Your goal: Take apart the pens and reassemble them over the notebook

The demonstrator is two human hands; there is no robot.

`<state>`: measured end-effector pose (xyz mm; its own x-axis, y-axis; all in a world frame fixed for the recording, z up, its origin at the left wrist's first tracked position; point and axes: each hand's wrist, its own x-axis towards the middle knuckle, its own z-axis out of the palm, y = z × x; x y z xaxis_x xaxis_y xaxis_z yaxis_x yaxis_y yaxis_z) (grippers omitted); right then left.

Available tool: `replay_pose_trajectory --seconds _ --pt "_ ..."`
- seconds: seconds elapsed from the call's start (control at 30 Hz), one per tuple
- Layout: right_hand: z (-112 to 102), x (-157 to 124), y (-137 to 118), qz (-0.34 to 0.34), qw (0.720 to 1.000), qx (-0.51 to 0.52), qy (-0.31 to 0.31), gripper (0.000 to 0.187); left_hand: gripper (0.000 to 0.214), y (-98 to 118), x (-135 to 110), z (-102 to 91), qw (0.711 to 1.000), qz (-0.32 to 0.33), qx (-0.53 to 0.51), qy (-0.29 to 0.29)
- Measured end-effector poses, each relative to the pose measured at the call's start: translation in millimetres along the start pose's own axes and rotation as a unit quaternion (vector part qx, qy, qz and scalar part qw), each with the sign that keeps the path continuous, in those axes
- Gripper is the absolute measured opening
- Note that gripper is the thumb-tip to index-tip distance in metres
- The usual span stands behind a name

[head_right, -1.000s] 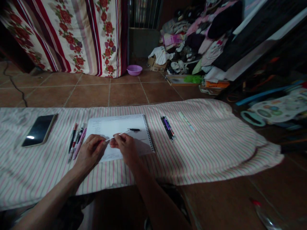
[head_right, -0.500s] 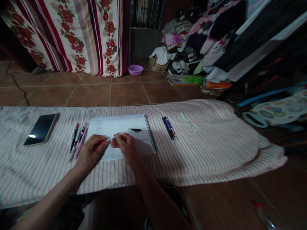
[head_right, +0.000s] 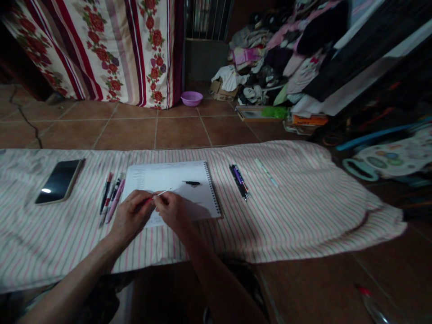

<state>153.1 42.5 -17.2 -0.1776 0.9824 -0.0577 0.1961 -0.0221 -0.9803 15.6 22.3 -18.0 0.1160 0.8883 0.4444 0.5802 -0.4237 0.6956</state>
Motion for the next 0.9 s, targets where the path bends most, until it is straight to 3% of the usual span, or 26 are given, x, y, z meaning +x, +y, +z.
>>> replay_pose_trajectory --seconds 0.17,0.37,0.5,0.77,0.9 --pt "-0.6 1.2 -0.3 -0.009 0.999 -0.052 -0.016 0.024 0.012 0.4 -1.9 3.0 1.0 -0.016 -0.015 0.007" --pt "2.4 -0.6 -1.3 0.041 0.989 0.139 -0.039 0.023 0.009 4.8 1.6 -4.1 0.998 -0.061 0.01 0.033" --pt "3.1 -3.2 0.2 0.074 0.982 0.176 0.008 0.033 0.008 4.2 5.0 -7.4 0.996 -0.071 0.024 0.046" --pt "-3.7 1.7 5.6 0.024 0.982 0.162 0.091 0.039 0.011 3.7 3.0 -3.8 0.997 -0.054 0.048 0.026" --pt "-7.4 3.7 6.0 0.014 0.981 0.157 0.114 0.032 0.012 3.1 2.5 -2.4 0.997 -0.047 0.053 0.011"
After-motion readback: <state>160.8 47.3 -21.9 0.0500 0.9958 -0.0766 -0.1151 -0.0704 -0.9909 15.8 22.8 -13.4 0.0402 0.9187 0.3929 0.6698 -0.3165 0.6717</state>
